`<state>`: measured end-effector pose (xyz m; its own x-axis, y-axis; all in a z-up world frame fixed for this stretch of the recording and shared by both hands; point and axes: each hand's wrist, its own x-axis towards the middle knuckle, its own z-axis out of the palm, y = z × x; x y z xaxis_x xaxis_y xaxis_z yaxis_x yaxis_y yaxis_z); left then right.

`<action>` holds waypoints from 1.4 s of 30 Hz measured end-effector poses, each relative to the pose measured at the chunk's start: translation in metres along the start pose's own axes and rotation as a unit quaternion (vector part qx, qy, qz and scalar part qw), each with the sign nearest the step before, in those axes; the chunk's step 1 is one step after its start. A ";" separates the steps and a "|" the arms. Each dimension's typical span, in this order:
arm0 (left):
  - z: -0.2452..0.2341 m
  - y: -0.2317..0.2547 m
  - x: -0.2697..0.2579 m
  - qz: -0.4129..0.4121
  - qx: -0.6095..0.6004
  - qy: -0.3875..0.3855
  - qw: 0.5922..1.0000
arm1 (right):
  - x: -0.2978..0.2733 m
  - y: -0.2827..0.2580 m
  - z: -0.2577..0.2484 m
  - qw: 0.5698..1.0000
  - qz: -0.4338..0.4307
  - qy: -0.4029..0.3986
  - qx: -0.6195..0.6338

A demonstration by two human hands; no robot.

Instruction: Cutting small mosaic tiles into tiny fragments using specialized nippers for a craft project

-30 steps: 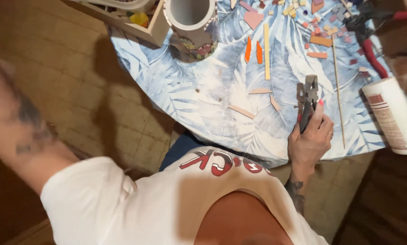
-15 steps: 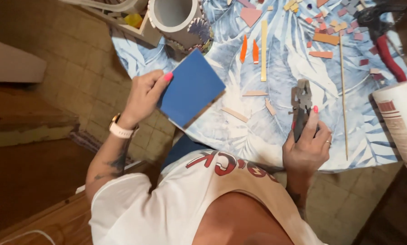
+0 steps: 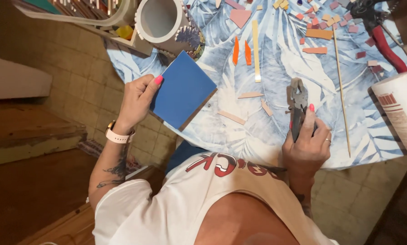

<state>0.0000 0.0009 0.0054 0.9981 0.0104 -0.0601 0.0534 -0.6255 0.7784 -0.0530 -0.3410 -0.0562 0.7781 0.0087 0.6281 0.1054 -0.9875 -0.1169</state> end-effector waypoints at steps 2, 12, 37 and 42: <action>-0.001 0.001 0.001 0.000 0.000 -0.003 1.000 | 0.000 0.000 0.000 1.000 0.000 -0.001 -0.005; -0.018 -0.003 -0.012 0.005 -0.023 -0.001 1.000 | -0.006 0.002 0.002 1.000 -0.009 -0.015 0.005; 0.010 -0.030 -0.064 -0.055 -0.462 -0.128 0.876 | -0.005 -0.014 -0.011 0.992 0.021 -0.107 0.055; -0.039 -0.039 -0.054 -0.021 -0.541 -0.029 0.840 | -0.004 -0.014 -0.011 0.991 -0.005 -0.111 0.070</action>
<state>-0.0553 0.0551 0.0024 0.9932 -0.0431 -0.1081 0.1159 0.4495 0.8857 -0.0648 -0.3288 -0.0484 0.8923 0.0683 0.4463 0.1870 -0.9556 -0.2275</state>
